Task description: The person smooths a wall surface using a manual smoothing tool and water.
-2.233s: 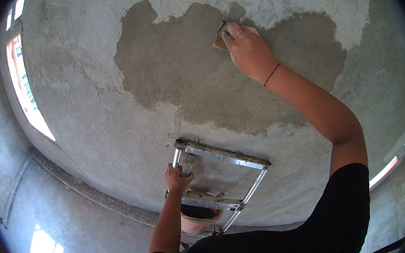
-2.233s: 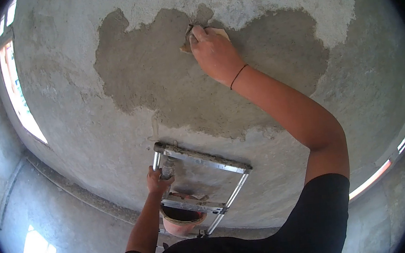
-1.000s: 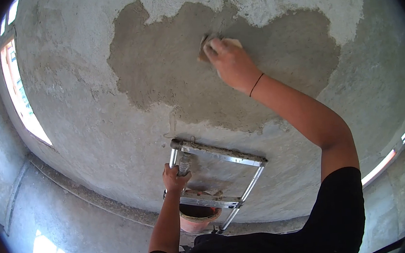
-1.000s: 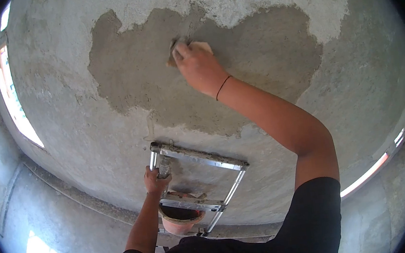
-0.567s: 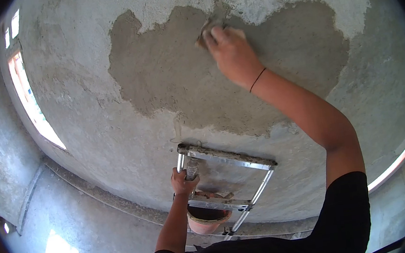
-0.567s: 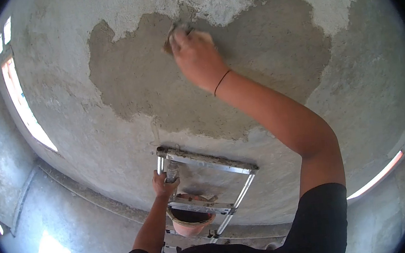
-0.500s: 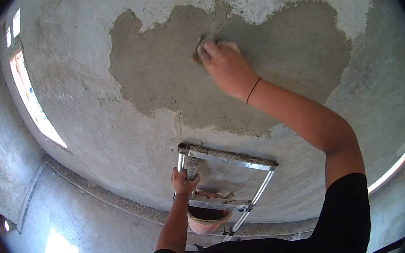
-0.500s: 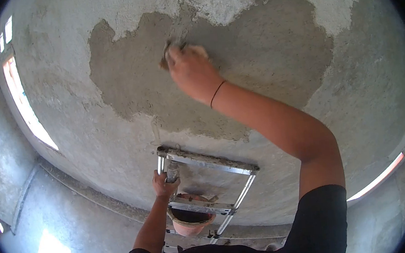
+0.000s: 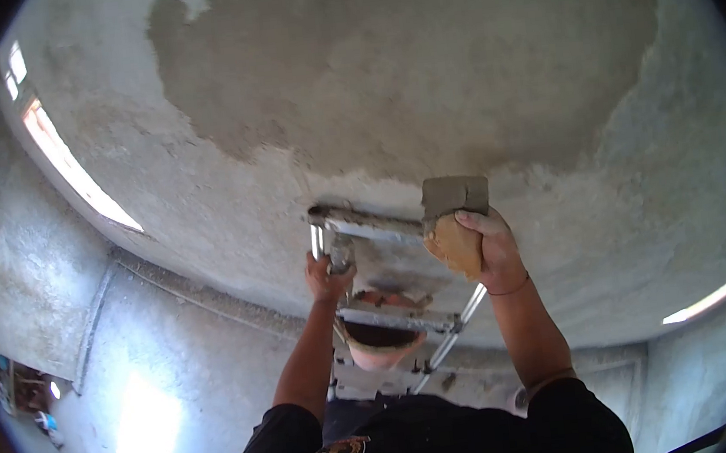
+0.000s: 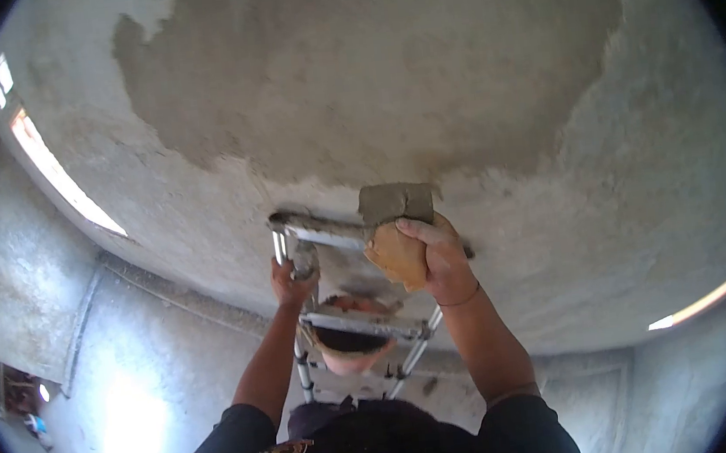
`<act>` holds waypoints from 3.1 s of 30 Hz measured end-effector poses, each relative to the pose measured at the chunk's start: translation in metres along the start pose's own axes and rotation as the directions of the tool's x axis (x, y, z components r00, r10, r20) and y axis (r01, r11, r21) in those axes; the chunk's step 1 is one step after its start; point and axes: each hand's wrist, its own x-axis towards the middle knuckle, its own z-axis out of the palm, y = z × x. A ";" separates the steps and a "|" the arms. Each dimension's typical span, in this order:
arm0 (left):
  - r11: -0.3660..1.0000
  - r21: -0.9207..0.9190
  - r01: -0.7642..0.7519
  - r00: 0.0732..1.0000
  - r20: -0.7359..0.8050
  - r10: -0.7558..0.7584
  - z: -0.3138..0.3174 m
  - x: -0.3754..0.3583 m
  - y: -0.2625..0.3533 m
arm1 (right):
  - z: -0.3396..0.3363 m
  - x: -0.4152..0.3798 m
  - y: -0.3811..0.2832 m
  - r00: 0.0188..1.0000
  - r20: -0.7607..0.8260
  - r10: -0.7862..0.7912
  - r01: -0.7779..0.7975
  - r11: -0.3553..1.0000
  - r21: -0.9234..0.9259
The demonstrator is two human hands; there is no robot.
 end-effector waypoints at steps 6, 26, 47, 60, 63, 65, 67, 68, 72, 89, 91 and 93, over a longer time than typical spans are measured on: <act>0.999 0.045 0.018 0.998 0.055 -0.020 -0.001 0.001 0.008 | -0.061 -0.041 0.024 0.994 -0.050 0.102 -0.088 0.970 0.228; 0.999 -0.012 -0.053 0.995 0.081 0.054 -0.002 0.011 -0.001 | -0.111 -0.090 0.086 0.841 -0.516 -0.162 0.046 0.972 -0.231; 0.988 -0.012 -0.154 0.986 0.058 0.154 0.007 0.001 -0.022 | -0.096 -0.116 0.132 0.745 -0.629 -0.223 -0.025 0.933 -0.360; 0.989 0.012 -0.148 0.989 0.031 0.147 0.007 -0.001 -0.022 | -0.131 -0.171 0.160 0.624 -0.750 -0.220 0.041 0.967 -0.250; 0.997 0.009 -0.073 0.993 0.089 0.071 0.000 0.002 -0.012 | -0.135 -0.180 0.157 0.547 -0.790 -0.278 0.113 0.959 -0.259; 0.999 0.010 -0.045 0.989 0.142 0.044 -0.005 0.005 -0.007 | -0.135 -0.181 0.154 0.550 -0.780 -0.297 0.174 0.955 -0.241; 0.999 0.015 -0.039 0.988 0.148 0.036 -0.010 0.004 -0.005 | -0.131 -0.184 0.152 0.644 -0.742 -0.186 0.346 0.936 0.066; 1.000 0.007 -0.031 0.989 0.146 0.029 -0.007 0.007 -0.003 | -0.136 -0.180 0.153 0.651 -0.735 -0.190 0.343 0.937 0.061; 1.000 -0.015 -0.019 0.987 0.162 0.021 -0.012 0.010 0.001 | -0.117 -0.169 0.158 0.645 -0.746 -0.168 0.436 0.882 0.178; 0.992 -0.126 -0.010 0.976 0.214 0.037 -0.012 0.011 -0.009 | 0.092 0.003 -0.016 0.144 -0.050 -0.988 0.703 0.138 -0.698; 0.988 -0.147 -0.043 0.981 0.180 0.069 -0.013 0.014 -0.006 | 0.138 0.042 -0.036 -0.009 0.153 -0.988 0.538 -0.134 -0.832; 0.988 -0.145 -0.045 0.981 0.181 0.072 -0.011 0.013 -0.008 | 0.155 0.075 -0.055 -0.108 0.649 -0.753 0.150 -0.658 -0.738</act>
